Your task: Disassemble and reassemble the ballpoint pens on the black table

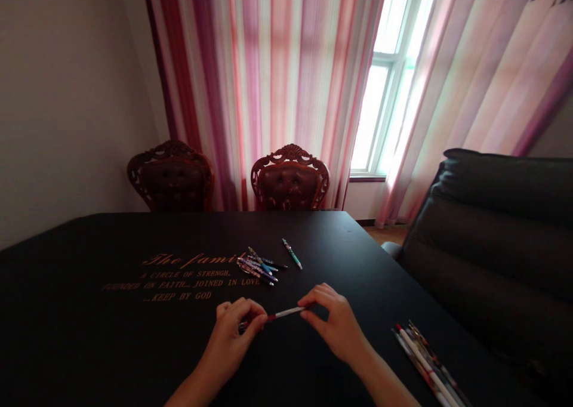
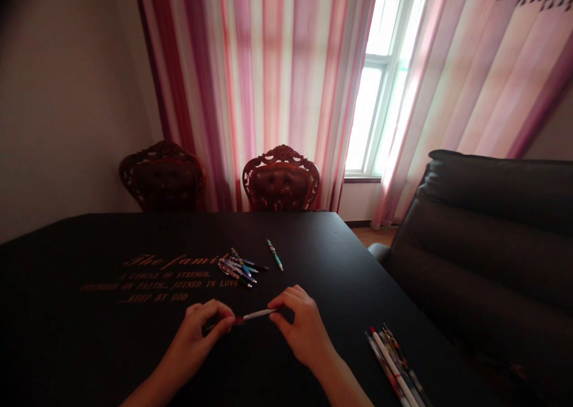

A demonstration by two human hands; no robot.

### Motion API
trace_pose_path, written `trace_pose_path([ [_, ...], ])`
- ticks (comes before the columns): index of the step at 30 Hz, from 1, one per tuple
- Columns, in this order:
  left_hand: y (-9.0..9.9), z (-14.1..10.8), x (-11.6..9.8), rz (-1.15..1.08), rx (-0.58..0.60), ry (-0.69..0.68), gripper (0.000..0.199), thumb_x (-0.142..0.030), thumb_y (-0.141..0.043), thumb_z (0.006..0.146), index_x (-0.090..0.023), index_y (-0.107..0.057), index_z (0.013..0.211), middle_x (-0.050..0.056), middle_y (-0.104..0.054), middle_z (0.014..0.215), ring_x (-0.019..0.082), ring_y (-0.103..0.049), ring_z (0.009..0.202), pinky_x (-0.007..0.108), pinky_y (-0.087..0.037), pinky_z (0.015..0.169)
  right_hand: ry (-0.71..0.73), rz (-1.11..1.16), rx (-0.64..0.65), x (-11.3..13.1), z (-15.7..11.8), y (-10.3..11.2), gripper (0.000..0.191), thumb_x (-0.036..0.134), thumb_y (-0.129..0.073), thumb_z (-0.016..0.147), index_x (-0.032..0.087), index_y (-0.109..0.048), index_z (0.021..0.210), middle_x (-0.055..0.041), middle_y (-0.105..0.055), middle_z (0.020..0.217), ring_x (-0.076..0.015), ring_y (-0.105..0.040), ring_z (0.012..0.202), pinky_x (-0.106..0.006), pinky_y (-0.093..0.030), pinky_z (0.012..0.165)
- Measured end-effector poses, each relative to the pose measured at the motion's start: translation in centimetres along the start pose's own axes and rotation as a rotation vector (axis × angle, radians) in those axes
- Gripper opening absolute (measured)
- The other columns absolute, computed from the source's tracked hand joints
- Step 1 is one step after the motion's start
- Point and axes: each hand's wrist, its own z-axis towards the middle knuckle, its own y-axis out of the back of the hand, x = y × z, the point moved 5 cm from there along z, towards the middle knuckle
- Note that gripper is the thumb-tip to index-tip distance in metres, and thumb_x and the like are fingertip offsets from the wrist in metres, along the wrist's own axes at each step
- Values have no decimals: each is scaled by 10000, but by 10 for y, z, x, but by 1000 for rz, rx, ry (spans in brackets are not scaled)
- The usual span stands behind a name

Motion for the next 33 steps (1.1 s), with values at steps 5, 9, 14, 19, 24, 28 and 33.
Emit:
trace_pose_path([
  [5,4,0,1,3,-10,11,230,-410,-527,897,-252,-674,819,-5,-688,791,227,-588,827,370,-361,814,17,-1,-5,-3,0,4,90,167,-699,794,232,-726,851,-15,-706,815,-200,-609,817,-332,-444,793],
  [9,8,1,2,10,-34,5,245,-421,-525,896,-251,-678,809,-1,-692,792,227,-595,823,372,-372,817,21,0,-8,-4,2,7,83,192,-684,809,237,-734,858,-24,-710,821,-207,-612,826,-332,-455,774],
  [14,14,2,3,-2,-72,3,259,-426,-527,895,-246,-682,791,0,-700,786,227,-607,817,369,-386,814,10,-12,-47,-6,3,13,91,208,-667,820,241,-731,875,-24,-712,831,-206,-618,823,-351,-451,815],
  [19,14,3,5,-8,-79,-1,255,-423,-532,891,-242,-678,786,6,-700,782,228,-613,810,372,-393,815,5,-3,-48,-8,3,15,84,221,-666,823,241,-729,874,-24,-714,831,-206,-621,824,-358,-449,836],
  [24,10,1,-1,-15,-74,-19,198,-395,-560,882,-254,-680,811,-1,-690,796,222,-608,817,361,-395,815,10,23,-8,-1,1,5,77,216,-687,812,244,-737,862,-19,-709,810,-203,-618,818,-340,-455,803],
  [28,7,0,-4,-50,-65,-31,158,-372,-582,874,-255,-675,824,-3,-680,805,221,-610,823,346,-407,795,-17,70,20,3,-2,-5,79,225,-687,814,247,-742,866,-20,-702,804,-198,-618,814,-315,-469,751],
  [33,6,0,0,-143,-107,-21,149,-368,-611,850,-236,-669,816,9,-680,808,223,-618,824,335,-446,789,-78,125,2,1,-4,-8,113,249,-691,801,243,-741,902,-15,-685,794,-185,-627,773,-306,-476,740],
])
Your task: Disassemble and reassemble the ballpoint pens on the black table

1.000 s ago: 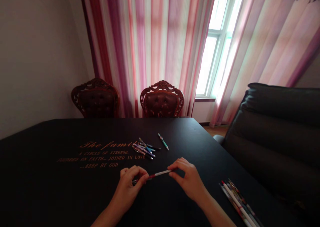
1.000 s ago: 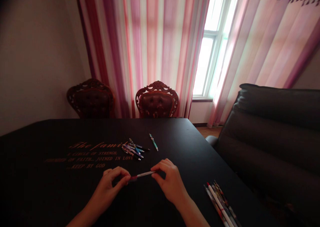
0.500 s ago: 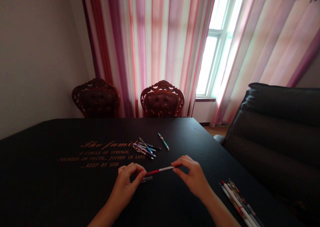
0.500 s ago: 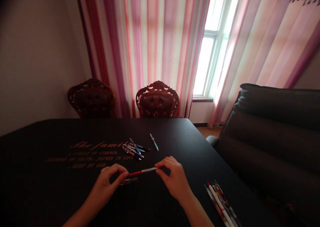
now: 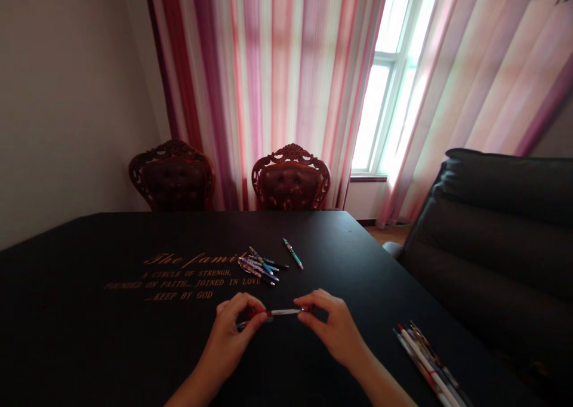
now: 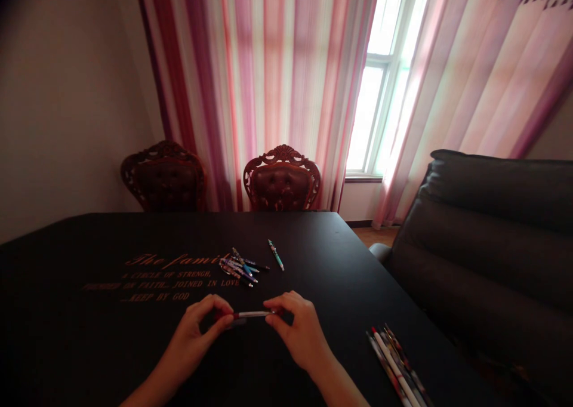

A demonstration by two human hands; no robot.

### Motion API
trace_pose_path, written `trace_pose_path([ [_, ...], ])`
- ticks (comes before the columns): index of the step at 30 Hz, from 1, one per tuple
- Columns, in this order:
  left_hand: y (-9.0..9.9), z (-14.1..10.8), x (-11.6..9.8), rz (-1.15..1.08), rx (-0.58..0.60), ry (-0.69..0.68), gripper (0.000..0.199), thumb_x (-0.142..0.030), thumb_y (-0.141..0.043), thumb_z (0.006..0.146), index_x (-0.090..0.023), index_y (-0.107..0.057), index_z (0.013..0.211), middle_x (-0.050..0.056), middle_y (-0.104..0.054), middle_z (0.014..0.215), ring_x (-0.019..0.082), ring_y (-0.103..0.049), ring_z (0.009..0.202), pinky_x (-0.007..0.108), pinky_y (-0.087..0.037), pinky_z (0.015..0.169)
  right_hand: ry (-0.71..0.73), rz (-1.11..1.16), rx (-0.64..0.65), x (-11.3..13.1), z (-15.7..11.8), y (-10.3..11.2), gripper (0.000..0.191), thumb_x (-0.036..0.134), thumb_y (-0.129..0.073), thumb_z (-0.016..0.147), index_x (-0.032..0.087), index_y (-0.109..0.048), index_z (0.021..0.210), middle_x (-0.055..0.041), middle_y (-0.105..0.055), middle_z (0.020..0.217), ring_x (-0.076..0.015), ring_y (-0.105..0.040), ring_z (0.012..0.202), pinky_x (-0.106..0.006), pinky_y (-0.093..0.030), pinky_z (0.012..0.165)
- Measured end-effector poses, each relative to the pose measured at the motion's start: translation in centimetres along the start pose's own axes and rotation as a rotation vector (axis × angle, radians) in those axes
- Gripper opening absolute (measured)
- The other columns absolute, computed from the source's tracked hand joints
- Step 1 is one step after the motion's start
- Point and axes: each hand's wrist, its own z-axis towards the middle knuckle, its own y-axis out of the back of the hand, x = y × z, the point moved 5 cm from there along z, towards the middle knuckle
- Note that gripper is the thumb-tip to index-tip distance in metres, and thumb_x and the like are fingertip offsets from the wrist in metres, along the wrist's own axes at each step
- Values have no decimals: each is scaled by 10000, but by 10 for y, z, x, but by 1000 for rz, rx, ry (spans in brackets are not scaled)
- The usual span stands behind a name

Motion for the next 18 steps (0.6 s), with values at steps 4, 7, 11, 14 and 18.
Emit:
trace_pose_path([
  [4,5,1,7,-126,-71,22,160,-378,-627,832,-222,-666,826,14,-674,811,219,-623,818,306,-480,749,-26,19,-48,-3,1,6,90,261,-680,795,230,-730,864,-9,-673,795,-185,-618,770,-305,-466,739],
  [7,9,3,9,-206,-85,31,158,-365,-624,839,-214,-657,811,4,-652,785,195,-614,761,273,-481,691,-36,34,-82,-7,3,12,103,270,-668,801,222,-725,872,-8,-669,795,-187,-611,772,-303,-454,733],
  [11,10,3,6,-220,-71,34,166,-363,-622,842,-204,-649,803,10,-642,784,195,-604,766,275,-478,692,-66,81,-81,-9,2,13,120,280,-675,798,216,-730,883,-11,-686,804,-192,-618,782,-302,-449,738],
  [14,5,1,3,-205,-40,19,162,-367,-635,834,-207,-648,808,18,-643,796,206,-600,792,291,-479,719,-73,95,-32,-5,-1,6,106,268,-691,789,226,-739,873,-5,-698,791,-191,-623,773,-295,-445,724],
  [18,0,-1,2,-226,-21,-17,125,-333,-644,836,-212,-638,807,15,-638,811,197,-596,794,290,-470,741,-103,130,-11,-2,-2,-1,90,248,-698,786,223,-742,860,-2,-710,794,-187,-629,769,-287,-445,718],
])
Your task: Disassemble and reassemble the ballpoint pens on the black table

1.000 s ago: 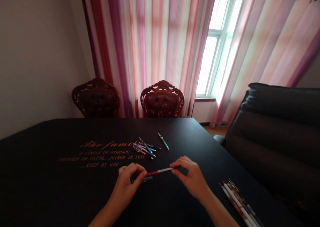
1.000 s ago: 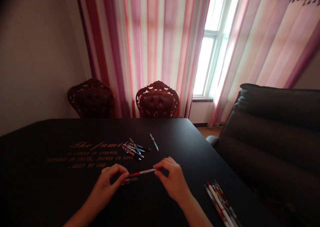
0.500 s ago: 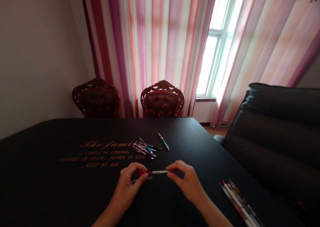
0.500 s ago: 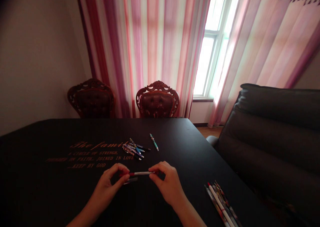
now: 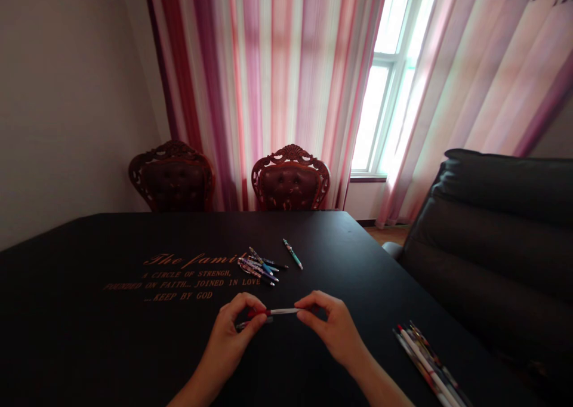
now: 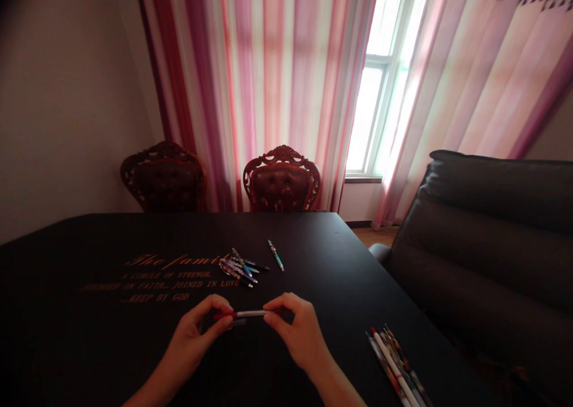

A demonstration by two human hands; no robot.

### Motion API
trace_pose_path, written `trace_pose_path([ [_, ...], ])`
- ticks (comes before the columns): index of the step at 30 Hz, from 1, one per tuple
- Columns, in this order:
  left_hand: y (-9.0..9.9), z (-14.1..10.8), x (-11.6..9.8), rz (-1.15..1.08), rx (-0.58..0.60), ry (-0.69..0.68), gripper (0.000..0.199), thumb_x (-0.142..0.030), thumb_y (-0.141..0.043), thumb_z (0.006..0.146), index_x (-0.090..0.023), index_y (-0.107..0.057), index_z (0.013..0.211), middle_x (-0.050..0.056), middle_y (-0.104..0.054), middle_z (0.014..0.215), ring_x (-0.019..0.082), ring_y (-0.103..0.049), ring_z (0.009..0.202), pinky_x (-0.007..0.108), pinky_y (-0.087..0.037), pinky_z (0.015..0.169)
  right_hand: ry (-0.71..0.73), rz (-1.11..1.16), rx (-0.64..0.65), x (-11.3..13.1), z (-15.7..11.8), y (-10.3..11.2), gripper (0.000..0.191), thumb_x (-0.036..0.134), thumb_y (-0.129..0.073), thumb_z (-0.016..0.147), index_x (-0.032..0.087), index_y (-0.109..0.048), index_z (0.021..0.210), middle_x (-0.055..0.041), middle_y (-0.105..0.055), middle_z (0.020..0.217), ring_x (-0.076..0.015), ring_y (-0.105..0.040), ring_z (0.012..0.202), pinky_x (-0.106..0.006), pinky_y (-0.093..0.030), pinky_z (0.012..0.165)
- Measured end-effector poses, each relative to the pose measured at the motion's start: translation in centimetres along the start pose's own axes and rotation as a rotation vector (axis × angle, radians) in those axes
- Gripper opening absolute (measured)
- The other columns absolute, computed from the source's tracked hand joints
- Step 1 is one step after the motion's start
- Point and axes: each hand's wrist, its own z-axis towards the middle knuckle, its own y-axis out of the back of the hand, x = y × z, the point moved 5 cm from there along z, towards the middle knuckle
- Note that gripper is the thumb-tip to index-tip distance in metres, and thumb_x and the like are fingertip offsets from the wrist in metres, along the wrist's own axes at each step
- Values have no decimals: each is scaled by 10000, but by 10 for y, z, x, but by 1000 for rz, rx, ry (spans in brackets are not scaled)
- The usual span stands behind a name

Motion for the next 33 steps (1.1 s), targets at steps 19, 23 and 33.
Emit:
trace_pose_path([
  [19,-3,0,6,-13,10,70,162,-358,-651,823,-203,-665,778,9,-641,759,201,-589,768,285,-437,716,72,-15,-55,0,-1,-5,57,205,-739,764,210,-742,820,-7,-694,776,-182,-636,753,-288,-454,710],
  [23,-5,0,8,6,23,98,186,-378,-653,817,-200,-667,768,14,-652,764,211,-600,782,293,-440,725,70,-10,-59,-1,-1,-3,39,216,-751,751,211,-745,789,-9,-699,767,-185,-640,749,-289,-453,709],
  [33,-1,4,14,34,38,108,247,-399,-661,800,-235,-634,983,32,-696,909,246,-622,913,344,-450,825,-80,132,-18,-29,6,-6,130,280,-735,747,200,-749,849,-15,-693,763,-192,-607,741,-296,-447,708],
])
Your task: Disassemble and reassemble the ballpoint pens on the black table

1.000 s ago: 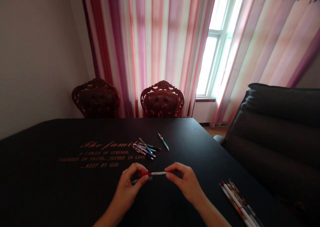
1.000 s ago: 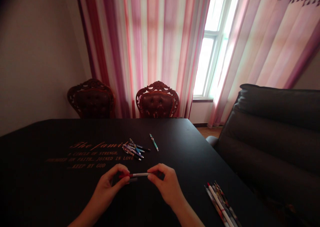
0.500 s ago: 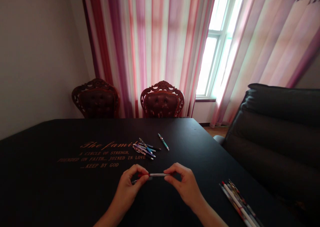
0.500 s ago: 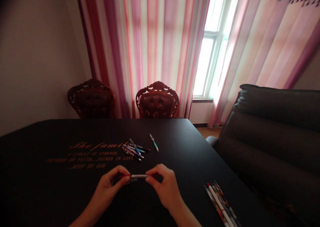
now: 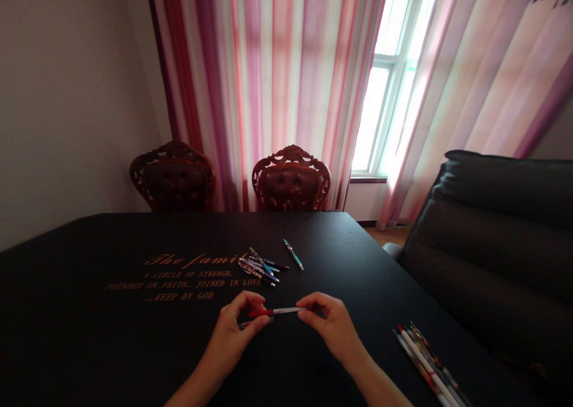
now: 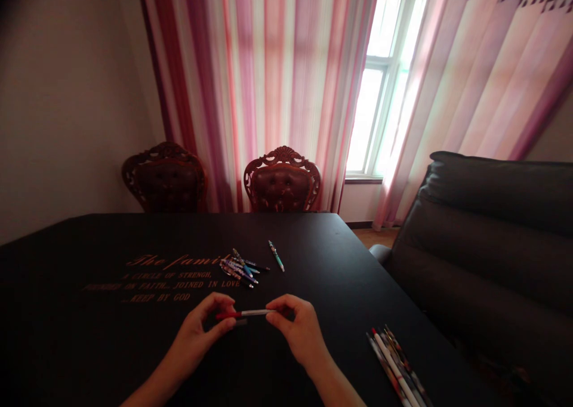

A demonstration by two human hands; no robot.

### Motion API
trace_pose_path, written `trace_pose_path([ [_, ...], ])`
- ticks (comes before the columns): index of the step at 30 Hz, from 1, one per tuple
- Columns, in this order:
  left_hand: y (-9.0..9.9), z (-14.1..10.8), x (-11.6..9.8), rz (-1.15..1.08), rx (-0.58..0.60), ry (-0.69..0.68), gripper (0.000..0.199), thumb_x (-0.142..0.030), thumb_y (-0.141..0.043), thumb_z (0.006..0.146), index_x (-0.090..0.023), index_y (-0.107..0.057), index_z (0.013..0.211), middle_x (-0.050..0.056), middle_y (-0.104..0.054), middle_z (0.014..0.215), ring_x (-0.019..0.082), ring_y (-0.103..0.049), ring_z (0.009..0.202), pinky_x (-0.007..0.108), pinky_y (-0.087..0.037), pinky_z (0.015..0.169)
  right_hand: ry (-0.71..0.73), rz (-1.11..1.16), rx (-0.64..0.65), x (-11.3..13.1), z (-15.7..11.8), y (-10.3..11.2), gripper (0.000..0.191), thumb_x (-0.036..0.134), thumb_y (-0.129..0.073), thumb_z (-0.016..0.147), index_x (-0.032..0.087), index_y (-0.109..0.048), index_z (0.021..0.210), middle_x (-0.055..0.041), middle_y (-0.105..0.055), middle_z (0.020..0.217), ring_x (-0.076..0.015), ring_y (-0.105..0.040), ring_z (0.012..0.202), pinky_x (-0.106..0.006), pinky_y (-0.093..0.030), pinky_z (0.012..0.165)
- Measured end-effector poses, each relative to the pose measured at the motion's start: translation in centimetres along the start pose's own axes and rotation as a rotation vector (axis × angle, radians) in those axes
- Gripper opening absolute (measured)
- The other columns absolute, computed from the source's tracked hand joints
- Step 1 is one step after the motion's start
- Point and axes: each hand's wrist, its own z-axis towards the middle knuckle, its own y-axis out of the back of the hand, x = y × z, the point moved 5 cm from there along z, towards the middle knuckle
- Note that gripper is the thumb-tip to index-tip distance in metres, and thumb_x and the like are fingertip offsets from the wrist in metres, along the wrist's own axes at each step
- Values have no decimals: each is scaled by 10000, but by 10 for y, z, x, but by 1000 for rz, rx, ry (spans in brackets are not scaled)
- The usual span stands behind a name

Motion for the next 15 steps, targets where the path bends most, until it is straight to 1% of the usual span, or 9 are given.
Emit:
trace_pose_path([
  [3,6,2,3,190,23,-22,311,-381,-707,754,-271,-627,1033,27,-702,968,272,-609,978,409,-392,899,-41,93,13,-13,4,0,171,300,-748,728,188,-746,857,-20,-691,768,-188,-600,736,-291,-444,700],
  [6,11,3,5,435,81,-70,283,-300,-762,685,-303,-661,950,8,-673,1019,280,-577,1017,454,-318,930,-80,156,13,-23,9,4,203,315,-763,707,178,-742,855,-18,-684,746,-178,-595,710,-283,-440,680],
  [8,11,3,9,514,133,-78,206,-259,-749,689,-301,-674,876,-2,-657,1010,266,-570,1011,449,-303,919,-95,161,7,-28,12,9,218,325,-767,700,174,-740,853,-17,-681,731,-173,-591,692,-279,-437,664],
  [11,12,4,16,501,144,-53,88,-237,-676,754,-286,-667,827,-13,-661,948,243,-582,971,433,-298,903,-103,157,-3,-33,15,18,236,347,-767,698,173,-739,855,-19,-684,729,-170,-594,686,-275,-438,654],
  [13,14,6,21,443,112,-15,55,-253,-639,787,-275,-658,833,-16,-673,906,238,-598,936,436,-295,909,-106,155,-9,-36,17,24,251,363,-767,695,173,-739,856,-21,-688,731,-170,-597,685,-271,-439,648],
  [15,18,9,25,386,91,26,65,-298,-612,813,-262,-650,851,-17,-684,872,232,-616,888,427,-314,906,-108,151,-14,-38,19,28,263,376,-769,689,173,-740,854,-22,-691,728,-169,-599,682,-268,-440,641],
])
